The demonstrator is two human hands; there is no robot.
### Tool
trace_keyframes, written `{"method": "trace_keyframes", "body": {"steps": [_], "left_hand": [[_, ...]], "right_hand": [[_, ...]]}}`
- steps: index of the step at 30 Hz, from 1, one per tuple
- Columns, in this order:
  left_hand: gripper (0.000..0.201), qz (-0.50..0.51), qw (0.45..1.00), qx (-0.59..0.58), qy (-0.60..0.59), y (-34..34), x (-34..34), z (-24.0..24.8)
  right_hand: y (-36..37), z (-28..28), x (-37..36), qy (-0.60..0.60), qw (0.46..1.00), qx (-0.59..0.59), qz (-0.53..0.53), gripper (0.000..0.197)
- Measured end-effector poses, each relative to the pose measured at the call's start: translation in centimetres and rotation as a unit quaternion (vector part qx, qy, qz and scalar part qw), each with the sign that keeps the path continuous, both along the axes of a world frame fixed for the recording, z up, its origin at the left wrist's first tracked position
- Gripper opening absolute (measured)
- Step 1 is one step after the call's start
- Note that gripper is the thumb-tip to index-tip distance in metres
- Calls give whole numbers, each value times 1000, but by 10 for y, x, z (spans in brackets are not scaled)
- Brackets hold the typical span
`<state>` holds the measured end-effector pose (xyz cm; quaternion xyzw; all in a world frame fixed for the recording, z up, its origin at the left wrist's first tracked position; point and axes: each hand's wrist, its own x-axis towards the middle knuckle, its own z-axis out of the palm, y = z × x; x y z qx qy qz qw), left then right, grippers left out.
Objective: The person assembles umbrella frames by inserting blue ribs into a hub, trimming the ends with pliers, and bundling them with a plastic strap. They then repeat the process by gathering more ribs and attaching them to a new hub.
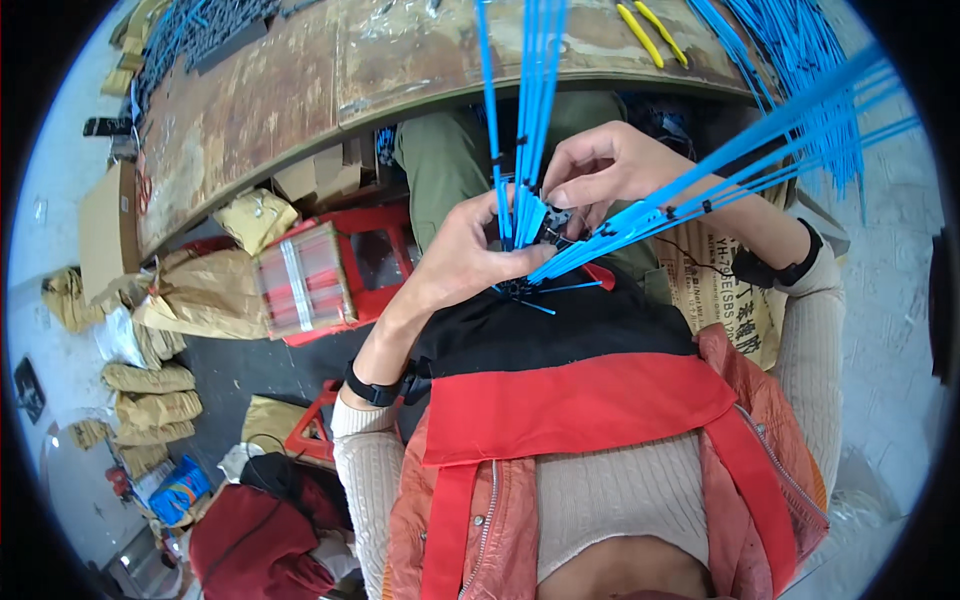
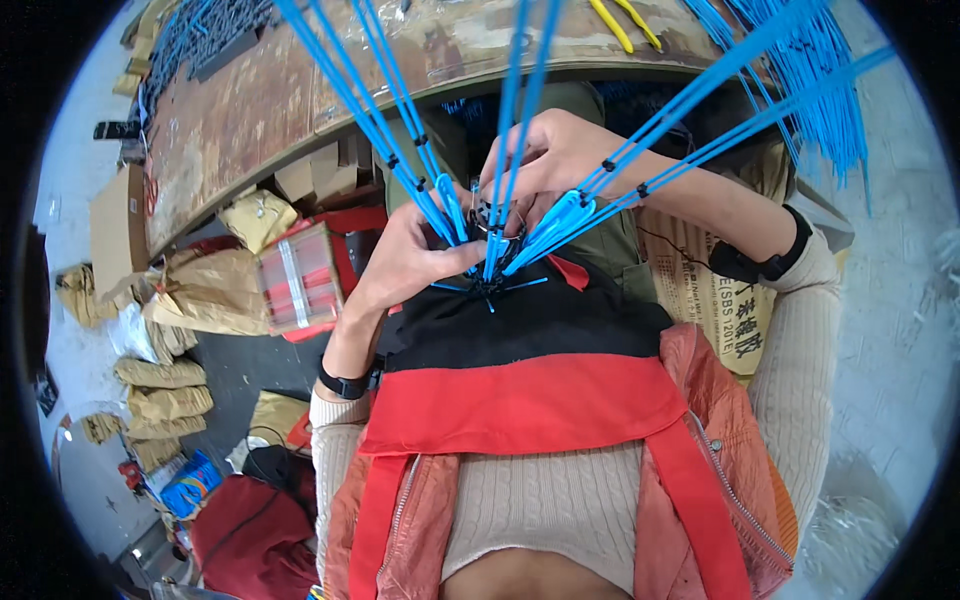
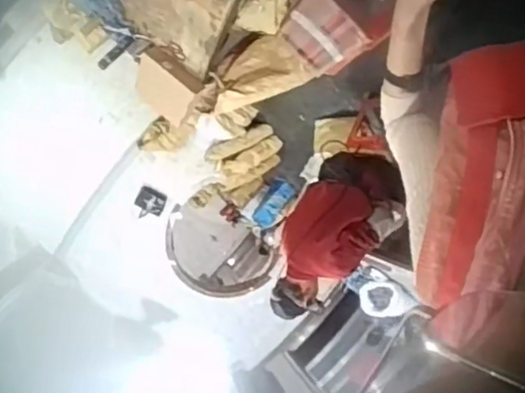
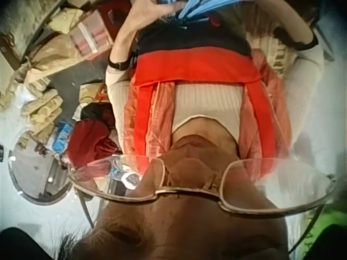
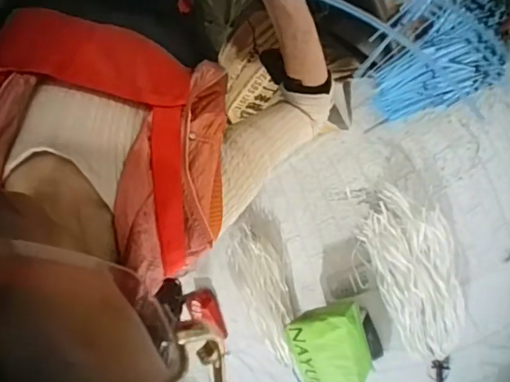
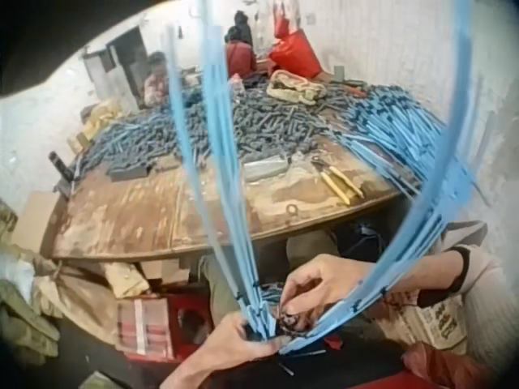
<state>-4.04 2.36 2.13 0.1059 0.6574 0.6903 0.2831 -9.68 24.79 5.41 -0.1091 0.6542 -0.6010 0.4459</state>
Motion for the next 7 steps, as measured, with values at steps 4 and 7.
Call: {"method": "trace_keyframes", "body": {"steps": [4,7], "left_hand": [[27,17,1000,2,-2,-2,2,2],[30,-3,1000,6,-10,-4,1,-3]], "right_hand": [[-3,-2,-5,43,996,77,30,22],[0,-5,-7,50,997,36,37,24]]}}
